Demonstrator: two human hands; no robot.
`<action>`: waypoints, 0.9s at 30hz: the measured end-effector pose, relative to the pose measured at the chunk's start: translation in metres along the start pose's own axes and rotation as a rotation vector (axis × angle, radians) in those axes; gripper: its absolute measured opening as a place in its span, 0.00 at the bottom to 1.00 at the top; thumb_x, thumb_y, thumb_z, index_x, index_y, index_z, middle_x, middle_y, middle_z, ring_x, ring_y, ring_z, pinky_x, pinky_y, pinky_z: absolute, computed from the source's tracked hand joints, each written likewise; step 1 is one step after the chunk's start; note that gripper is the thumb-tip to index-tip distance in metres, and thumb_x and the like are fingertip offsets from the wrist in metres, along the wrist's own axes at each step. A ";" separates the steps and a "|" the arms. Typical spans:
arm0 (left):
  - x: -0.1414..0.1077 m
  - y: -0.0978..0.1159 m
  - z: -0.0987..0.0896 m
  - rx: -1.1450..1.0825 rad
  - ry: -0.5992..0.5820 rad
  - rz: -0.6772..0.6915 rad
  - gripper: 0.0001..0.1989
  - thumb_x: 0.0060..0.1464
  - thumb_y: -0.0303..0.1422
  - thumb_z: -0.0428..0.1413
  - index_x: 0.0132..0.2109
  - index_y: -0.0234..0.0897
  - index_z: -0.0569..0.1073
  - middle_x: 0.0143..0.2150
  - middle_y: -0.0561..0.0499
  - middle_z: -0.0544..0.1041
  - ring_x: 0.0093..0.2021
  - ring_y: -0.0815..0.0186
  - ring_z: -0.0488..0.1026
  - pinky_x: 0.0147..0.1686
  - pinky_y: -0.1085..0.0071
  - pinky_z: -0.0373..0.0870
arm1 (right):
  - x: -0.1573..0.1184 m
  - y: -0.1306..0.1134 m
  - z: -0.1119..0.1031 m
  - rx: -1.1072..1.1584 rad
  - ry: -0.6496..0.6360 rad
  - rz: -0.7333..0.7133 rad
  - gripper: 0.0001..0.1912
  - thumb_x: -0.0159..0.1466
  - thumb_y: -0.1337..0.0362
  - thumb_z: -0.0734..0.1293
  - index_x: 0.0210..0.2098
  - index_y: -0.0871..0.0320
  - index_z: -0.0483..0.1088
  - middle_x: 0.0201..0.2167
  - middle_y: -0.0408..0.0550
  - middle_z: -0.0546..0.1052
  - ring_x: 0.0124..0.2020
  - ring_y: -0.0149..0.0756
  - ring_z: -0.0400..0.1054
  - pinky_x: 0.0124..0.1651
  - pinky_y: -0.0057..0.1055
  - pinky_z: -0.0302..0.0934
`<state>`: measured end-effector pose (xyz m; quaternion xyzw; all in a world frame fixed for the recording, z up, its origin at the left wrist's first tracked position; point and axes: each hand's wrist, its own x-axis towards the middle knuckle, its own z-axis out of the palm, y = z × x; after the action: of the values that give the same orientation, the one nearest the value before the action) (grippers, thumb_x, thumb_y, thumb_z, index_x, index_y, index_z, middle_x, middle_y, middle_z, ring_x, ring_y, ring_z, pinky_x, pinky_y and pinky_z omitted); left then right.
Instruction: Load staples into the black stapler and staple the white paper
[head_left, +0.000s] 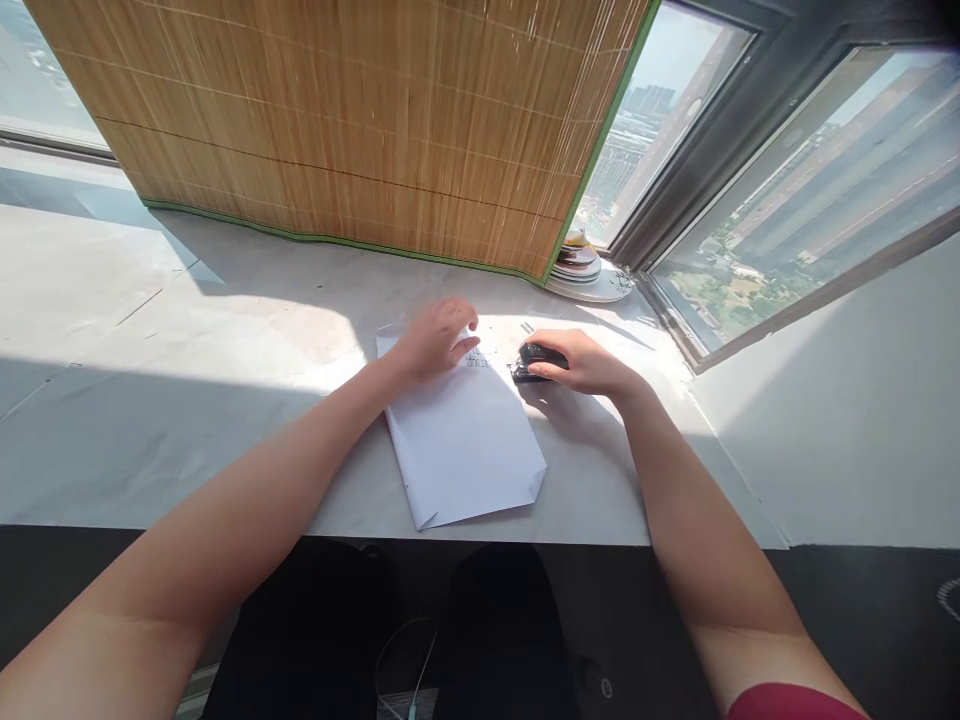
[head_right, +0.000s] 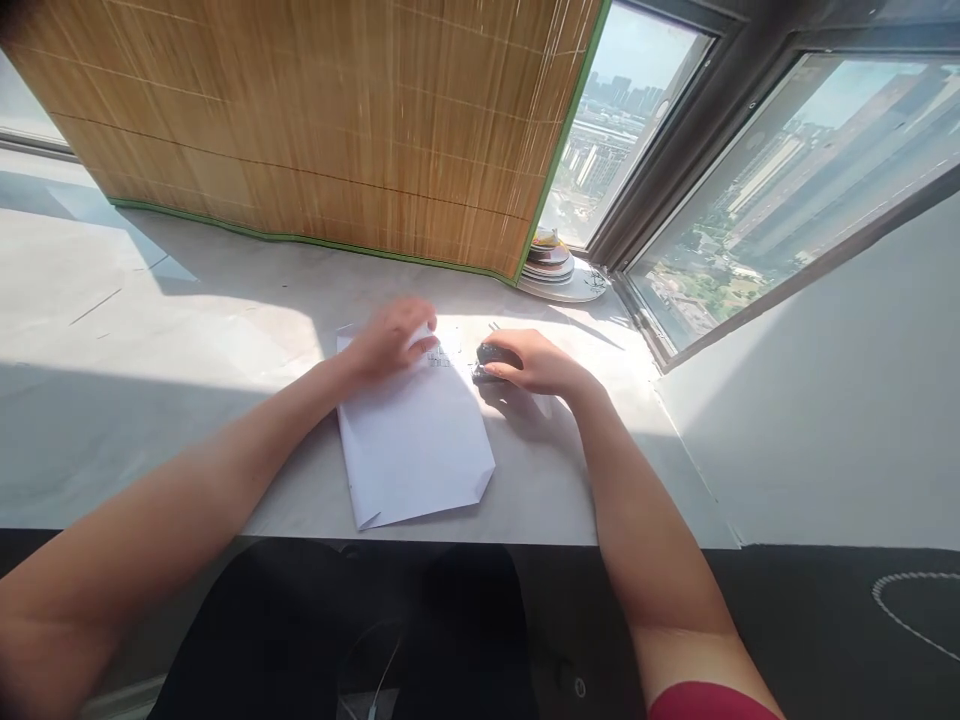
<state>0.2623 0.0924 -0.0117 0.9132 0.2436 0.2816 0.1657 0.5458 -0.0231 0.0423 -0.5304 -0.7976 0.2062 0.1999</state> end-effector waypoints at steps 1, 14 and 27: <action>-0.002 0.004 0.001 -0.059 -0.066 0.059 0.07 0.70 0.35 0.59 0.51 0.40 0.78 0.58 0.41 0.80 0.61 0.49 0.75 0.63 0.55 0.69 | 0.000 -0.001 0.002 0.014 0.028 0.017 0.19 0.71 0.44 0.67 0.43 0.51 0.79 0.41 0.48 0.82 0.42 0.46 0.72 0.50 0.42 0.64; -0.013 0.010 0.011 -0.388 -0.346 0.191 0.18 0.59 0.44 0.72 0.56 0.57 0.85 0.66 0.53 0.80 0.72 0.48 0.72 0.75 0.50 0.62 | 0.014 -0.013 0.036 0.062 0.352 0.340 0.36 0.75 0.34 0.58 0.21 0.52 0.52 0.21 0.43 0.61 0.26 0.36 0.56 0.34 0.36 0.58; -0.018 -0.008 0.032 -0.380 -0.232 0.057 0.21 0.58 0.48 0.72 0.56 0.54 0.84 0.66 0.50 0.80 0.72 0.45 0.72 0.71 0.48 0.66 | 0.018 -0.010 0.046 -0.004 0.415 0.427 0.35 0.75 0.34 0.58 0.23 0.52 0.63 0.22 0.49 0.68 0.32 0.44 0.67 0.40 0.41 0.62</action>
<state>0.2653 0.0835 -0.0479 0.8982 0.1397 0.2202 0.3539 0.5074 -0.0148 0.0111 -0.7174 -0.6104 0.1294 0.3098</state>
